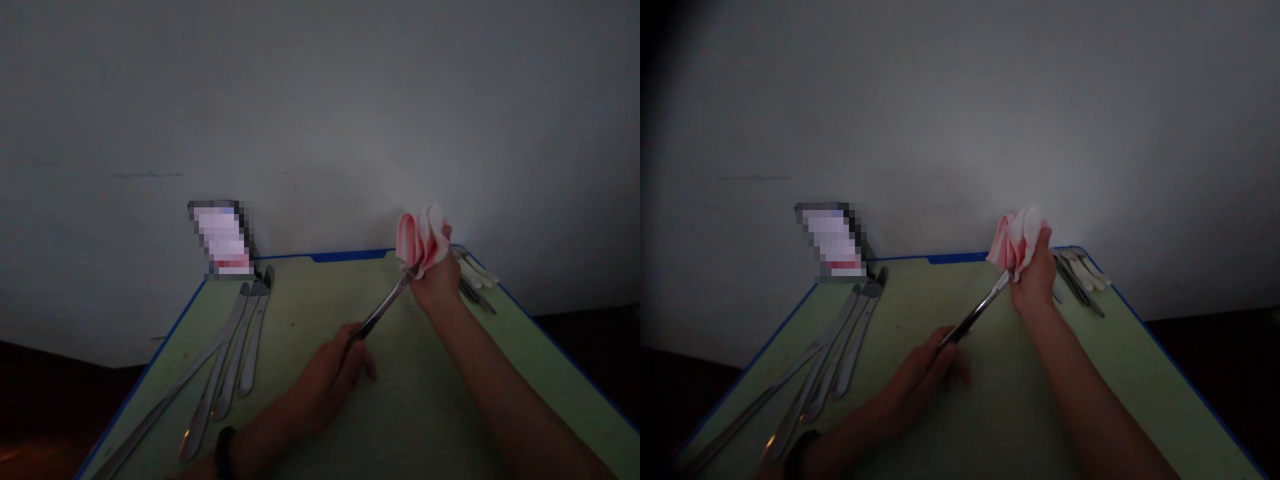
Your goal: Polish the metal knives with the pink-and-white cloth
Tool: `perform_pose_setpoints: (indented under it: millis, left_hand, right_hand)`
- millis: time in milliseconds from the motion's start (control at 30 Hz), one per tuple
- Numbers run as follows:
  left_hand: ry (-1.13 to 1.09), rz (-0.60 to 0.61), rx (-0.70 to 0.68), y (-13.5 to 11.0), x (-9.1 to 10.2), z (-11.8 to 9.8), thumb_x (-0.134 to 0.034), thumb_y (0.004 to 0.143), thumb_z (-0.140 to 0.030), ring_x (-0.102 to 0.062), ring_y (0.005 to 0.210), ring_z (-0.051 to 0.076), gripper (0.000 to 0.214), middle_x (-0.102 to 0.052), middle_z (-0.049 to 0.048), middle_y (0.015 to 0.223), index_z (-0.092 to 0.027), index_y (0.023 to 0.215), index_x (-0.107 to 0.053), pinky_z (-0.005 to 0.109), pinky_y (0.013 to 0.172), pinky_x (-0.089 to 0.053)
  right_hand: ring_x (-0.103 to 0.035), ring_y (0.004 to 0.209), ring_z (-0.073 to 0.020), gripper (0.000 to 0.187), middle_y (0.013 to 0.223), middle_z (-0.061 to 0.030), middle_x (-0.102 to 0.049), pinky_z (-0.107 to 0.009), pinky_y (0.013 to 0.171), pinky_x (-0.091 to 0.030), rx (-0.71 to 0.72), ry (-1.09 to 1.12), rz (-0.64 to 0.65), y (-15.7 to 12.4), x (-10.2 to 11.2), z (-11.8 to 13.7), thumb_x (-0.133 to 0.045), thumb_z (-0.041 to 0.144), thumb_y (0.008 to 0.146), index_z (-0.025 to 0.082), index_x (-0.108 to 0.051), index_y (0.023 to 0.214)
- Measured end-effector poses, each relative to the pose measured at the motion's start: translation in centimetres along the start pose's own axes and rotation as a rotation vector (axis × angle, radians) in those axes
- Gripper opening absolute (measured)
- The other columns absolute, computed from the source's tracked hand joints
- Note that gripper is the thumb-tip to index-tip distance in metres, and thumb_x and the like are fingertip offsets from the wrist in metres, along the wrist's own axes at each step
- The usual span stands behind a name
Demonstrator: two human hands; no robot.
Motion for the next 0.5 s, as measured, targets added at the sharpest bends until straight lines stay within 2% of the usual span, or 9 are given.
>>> perform_pose_setpoints:
  millis: [67, 133, 233, 333, 433, 500]
  left_hand:
    - [-0.008, 0.029, 0.023, 0.2, -0.2, 0.6, -0.026, 0.095, -0.037, -0.053, 0.06, 0.012, 0.032, -0.06, -0.0004, 0.065, -0.016, 0.099, -0.05, 0.023, 0.061, -0.041]
    - [-0.037, 0.014, 0.057, 0.3, -0.1, 1.0, -0.028, 0.094, -0.04, -0.05, 0.055, 0.011, 0.034, -0.054, -0.0029, 0.056, -0.016, 0.085, -0.051, 0.022, 0.058, -0.039]
    - [-0.116, -0.084, 0.104, 0.6, 0.3, 1.6, -0.03, 0.093, -0.043, -0.043, 0.049, 0.009, 0.035, -0.047, -0.0052, 0.052, -0.017, 0.076, -0.047, 0.02, 0.051, -0.035]
    - [-0.203, -0.212, 0.137, 0.9, 0.8, 2.0, -0.033, 0.09, -0.044, -0.039, 0.046, 0.009, 0.035, -0.043, -0.0055, 0.052, -0.018, 0.07, -0.044, 0.02, 0.047, -0.033]
    - [-0.19, -0.314, 0.186, 1.1, 1.3, 2.3, -0.035, 0.086, -0.043, -0.037, 0.046, 0.01, 0.036, -0.041, -0.0046, 0.05, -0.019, 0.061, -0.041, 0.022, 0.046, -0.031]
    - [-0.15, -0.339, 0.228, 1.1, 1.5, 2.4, -0.034, 0.085, -0.043, -0.036, 0.044, 0.01, 0.036, -0.04, -0.0043, 0.048, -0.019, 0.058, -0.039, 0.022, 0.045, -0.031]
  right_hand:
    - [-0.051, 0.052, -0.0106, 0.046, 0.057, 0.0019, -0.054, -0.02, 0.044, -0.035, 0.153, -0.106, -0.091, -1.1, -0.5, 0.6, -0.036, 0.06, 0.08, 0.019, -0.055, 0.074]
    - [-0.047, 0.049, -0.0108, 0.05, 0.053, 0.0013, -0.05, -0.021, 0.043, -0.033, 0.223, -0.232, -0.105, -2.7, -1.6, 0.3, -0.036, 0.061, 0.08, 0.017, -0.053, 0.065]
    - [-0.041, 0.045, -0.0098, 0.049, 0.049, 0.0018, -0.047, -0.022, 0.041, -0.029, 0.198, -0.415, 0.031, -5.4, -3.3, -1.5, -0.037, 0.059, 0.081, 0.018, -0.048, 0.057]
    - [-0.041, 0.047, -0.0106, 0.045, 0.049, 0.0011, -0.048, -0.023, 0.042, -0.028, 0.106, -0.556, 0.085, -7.5, -4.0, -4.1, -0.043, 0.055, 0.081, 0.018, -0.048, 0.055]
    - [-0.045, 0.051, -0.0111, 0.042, 0.053, 0.0001, -0.052, -0.022, 0.046, -0.031, 0.068, -0.563, 0.17, -8.9, -4.4, -5.9, -0.043, 0.05, 0.083, 0.017, -0.052, 0.058]
    - [-0.046, 0.052, -0.0112, 0.042, 0.054, 0.0003, -0.053, -0.022, 0.048, -0.033, 0.059, -0.538, 0.224, -9.4, -4.6, -6.5, -0.041, 0.049, 0.084, 0.017, -0.053, 0.059]
Point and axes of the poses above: each hand's wrist, its own y-axis towards the middle knuckle, its own x-axis out of the back of the hand, z = x × y, the point moved 3 cm from there along y, towards the middle knuckle
